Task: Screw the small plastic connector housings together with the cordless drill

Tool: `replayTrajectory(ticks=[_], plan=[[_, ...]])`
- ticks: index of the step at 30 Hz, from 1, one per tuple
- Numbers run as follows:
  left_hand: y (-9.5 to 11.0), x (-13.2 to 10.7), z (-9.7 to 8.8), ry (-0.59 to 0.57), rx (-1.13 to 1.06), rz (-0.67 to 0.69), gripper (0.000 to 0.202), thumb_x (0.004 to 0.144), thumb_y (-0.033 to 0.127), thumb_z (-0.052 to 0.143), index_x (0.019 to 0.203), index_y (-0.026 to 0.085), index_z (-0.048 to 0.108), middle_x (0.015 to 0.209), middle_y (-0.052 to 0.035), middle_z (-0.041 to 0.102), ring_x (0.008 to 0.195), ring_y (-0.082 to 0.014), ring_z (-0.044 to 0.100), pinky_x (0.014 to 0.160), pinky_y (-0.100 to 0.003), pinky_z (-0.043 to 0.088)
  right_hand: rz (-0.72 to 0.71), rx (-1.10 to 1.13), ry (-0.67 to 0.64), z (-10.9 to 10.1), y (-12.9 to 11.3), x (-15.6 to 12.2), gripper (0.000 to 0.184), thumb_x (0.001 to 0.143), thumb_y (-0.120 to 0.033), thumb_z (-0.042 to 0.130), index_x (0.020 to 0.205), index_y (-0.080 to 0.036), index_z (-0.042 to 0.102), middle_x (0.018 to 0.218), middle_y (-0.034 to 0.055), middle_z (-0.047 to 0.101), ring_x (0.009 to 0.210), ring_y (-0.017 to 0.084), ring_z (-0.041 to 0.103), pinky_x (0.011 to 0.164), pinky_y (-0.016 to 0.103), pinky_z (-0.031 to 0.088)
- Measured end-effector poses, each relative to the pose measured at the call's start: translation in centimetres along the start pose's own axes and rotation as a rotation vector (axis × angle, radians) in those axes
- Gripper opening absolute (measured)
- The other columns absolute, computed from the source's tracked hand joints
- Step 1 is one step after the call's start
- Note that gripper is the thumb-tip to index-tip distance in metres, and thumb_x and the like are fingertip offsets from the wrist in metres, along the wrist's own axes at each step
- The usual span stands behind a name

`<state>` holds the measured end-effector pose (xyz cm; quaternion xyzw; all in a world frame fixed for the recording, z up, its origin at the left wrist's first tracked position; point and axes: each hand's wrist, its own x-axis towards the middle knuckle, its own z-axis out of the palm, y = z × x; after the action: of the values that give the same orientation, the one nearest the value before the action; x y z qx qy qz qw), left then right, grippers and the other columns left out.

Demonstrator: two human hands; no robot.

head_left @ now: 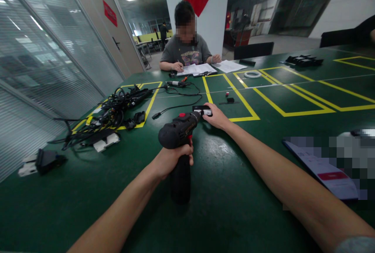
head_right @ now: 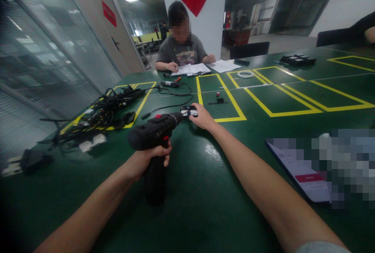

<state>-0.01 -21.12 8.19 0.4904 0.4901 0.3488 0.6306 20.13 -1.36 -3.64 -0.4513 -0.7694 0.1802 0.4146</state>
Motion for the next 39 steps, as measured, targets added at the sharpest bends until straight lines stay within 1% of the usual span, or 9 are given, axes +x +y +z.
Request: replayTrajectory(ticks=[5, 11, 17, 22, 34, 39], plan=[[-0.07, 0.08, -0.08, -0.003, 0.008, -0.002, 0.019, 0.067, 0.023, 0.064, 0.082, 0.016, 0.054, 0.061, 0.0035, 0.056, 0.052, -0.0104, 0.055, 0.058, -0.026, 0.041, 0.004, 0.012, 0.003, -0.15, -0.15, 0.0, 0.048, 0.08, -0.031, 0.059, 0.126, -0.016, 0.057, 0.123, 0.0141, 0.061, 0.113, 0.029, 0.059, 0.105, 0.045, 0.044], [0.08, 0.04, 0.01, -0.002, 0.016, 0.014, 0.019, 0.067, 0.023, 0.065, 0.081, 0.016, 0.054, 0.061, 0.0038, 0.055, 0.052, -0.0101, 0.056, 0.057, -0.025, 0.04, -0.01, 0.022, 0.034, -0.08, -0.2, 0.12, 0.044, 0.08, -0.03, 0.059, 0.122, -0.017, 0.06, 0.12, 0.0124, 0.065, 0.112, 0.03, 0.06, 0.103, 0.046, 0.046], [-0.11, 0.14, -0.06, 0.004, -0.01, 0.002, 0.021, 0.067, 0.022, 0.065, 0.085, 0.015, 0.055, 0.065, 0.004, 0.056, 0.052, -0.0093, 0.057, 0.057, -0.024, 0.04, -0.011, 0.037, 0.027, -0.22, -0.29, 0.1, 0.045, 0.08, -0.03, 0.059, 0.122, -0.016, 0.061, 0.12, 0.0129, 0.065, 0.111, 0.029, 0.06, 0.103, 0.045, 0.045], [-0.28, 0.13, -0.05, -0.007, -0.031, 0.016, 0.023, 0.066, 0.02, 0.065, 0.087, 0.015, 0.056, 0.067, 0.0041, 0.056, 0.052, -0.0089, 0.058, 0.057, -0.024, 0.041, 0.024, 0.038, 0.026, -0.24, -0.34, 0.06, 0.046, 0.08, -0.03, 0.06, 0.124, -0.016, 0.061, 0.122, 0.013, 0.065, 0.111, 0.03, 0.061, 0.104, 0.046, 0.045], [-0.36, 0.22, -0.03, 0.007, -0.005, 0.029, 0.021, 0.065, 0.021, 0.065, 0.083, 0.015, 0.056, 0.067, 0.0033, 0.056, 0.051, -0.0099, 0.058, 0.056, -0.025, 0.042, 0.005, 0.04, 0.023, -0.3, -0.38, 0.08, 0.045, 0.08, -0.03, 0.059, 0.123, -0.018, 0.061, 0.12, 0.012, 0.065, 0.11, 0.029, 0.061, 0.102, 0.045, 0.046], [-0.33, 0.18, -0.03, 0.004, -0.011, 0.019, 0.022, 0.065, 0.022, 0.066, 0.083, 0.015, 0.056, 0.067, 0.0035, 0.056, 0.052, -0.0094, 0.058, 0.056, -0.024, 0.042, 0.01, 0.042, 0.038, -0.05, -0.12, 0.11, 0.047, 0.079, -0.03, 0.06, 0.124, -0.018, 0.061, 0.122, 0.0123, 0.065, 0.112, 0.03, 0.06, 0.104, 0.046, 0.045]])
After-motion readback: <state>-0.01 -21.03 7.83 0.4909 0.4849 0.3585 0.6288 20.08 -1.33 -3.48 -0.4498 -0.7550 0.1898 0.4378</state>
